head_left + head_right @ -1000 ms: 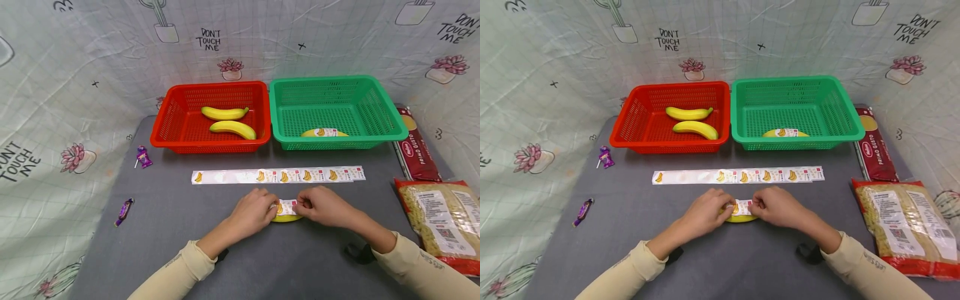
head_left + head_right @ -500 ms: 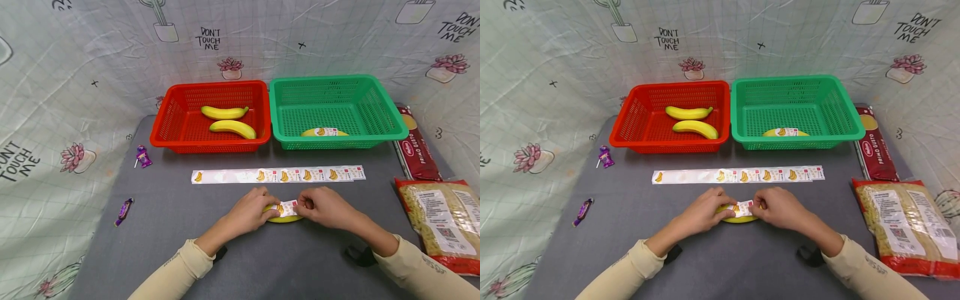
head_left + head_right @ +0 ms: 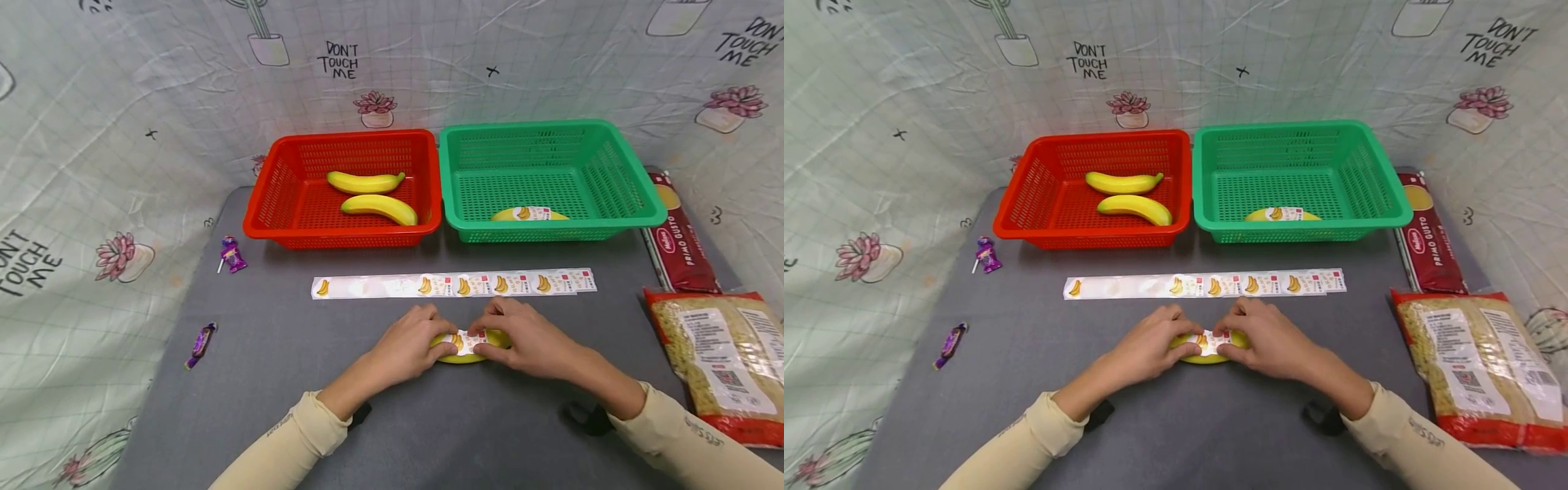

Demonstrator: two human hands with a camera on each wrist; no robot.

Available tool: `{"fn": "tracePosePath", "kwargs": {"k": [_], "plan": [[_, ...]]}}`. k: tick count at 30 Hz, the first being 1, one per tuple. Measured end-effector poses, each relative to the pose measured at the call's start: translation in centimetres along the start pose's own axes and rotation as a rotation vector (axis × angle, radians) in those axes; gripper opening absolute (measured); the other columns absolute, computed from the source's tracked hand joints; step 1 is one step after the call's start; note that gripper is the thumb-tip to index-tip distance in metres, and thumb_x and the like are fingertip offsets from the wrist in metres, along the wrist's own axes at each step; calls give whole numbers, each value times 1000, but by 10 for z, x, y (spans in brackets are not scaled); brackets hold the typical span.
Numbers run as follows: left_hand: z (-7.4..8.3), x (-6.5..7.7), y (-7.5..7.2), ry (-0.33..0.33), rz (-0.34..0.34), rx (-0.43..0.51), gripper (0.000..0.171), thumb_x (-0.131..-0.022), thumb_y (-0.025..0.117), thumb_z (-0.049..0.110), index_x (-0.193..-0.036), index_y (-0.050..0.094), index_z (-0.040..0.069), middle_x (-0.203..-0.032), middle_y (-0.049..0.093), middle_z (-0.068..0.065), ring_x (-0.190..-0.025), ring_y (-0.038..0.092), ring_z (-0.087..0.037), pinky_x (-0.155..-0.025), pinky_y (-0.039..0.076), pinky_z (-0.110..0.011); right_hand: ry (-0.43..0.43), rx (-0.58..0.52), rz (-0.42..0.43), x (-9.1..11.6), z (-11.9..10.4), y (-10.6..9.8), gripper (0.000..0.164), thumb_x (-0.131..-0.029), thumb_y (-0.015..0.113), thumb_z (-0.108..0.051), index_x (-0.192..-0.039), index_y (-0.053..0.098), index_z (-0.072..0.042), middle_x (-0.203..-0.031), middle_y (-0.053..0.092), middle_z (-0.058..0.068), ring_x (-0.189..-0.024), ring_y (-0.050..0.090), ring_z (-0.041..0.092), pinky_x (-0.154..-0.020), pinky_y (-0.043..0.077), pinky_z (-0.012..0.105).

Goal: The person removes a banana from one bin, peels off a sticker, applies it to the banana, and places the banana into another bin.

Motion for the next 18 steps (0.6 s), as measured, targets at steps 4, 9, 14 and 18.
{"fn": "tracePosePath", "kwargs": {"k": [4, 9, 14, 18], "plan": [[-1, 0, 0, -6, -13, 2, 30, -95, 71, 37, -120, 76, 21, -99, 61, 3, -88, 49, -12, -74, 43, -24, -15, 55, 45, 8, 7, -3, 26, -86, 81, -38, -110, 77, -33, -95, 55, -10, -83, 41, 4, -72, 36, 26], [-2, 2, 0, -21, -19, 15, 31, -96, 71, 37, -121, 76, 21, -99, 60, 2, -85, 45, -12, -72, 39, -22, -48, 72, 85, 13, 12, -3, 30, -84, 83, -38, -113, 78, -31, -93, 51, -11, -83, 37, 2, -72, 34, 24], [-1, 1, 0, -14, -7, 18, 30, -96, 70, 37, -121, 76, 21, -99, 60, 2, -86, 46, -12, -73, 40, -23, -48, 72, 82, 13, 13, -4, 30, -84, 83, -39, -112, 78, -30, -91, 51, -10, -82, 37, 2, -72, 34, 24], [-1, 1, 0, -27, -4, 14, 30, -96, 70, 37, -122, 75, 22, -99, 60, 3, -85, 45, -12, -71, 39, -22, -12, 73, 45, 12, 14, -4, 30, -85, 82, -40, -113, 77, -32, -93, 51, -11, -82, 39, 3, -72, 35, 24]]}}
Point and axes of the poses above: each hand's wrist, its own x-axis away from the middle knuckle, its own y-axis out of the palm, z = x × y, the point moved 6 cm from there along -x, towards the middle knuckle
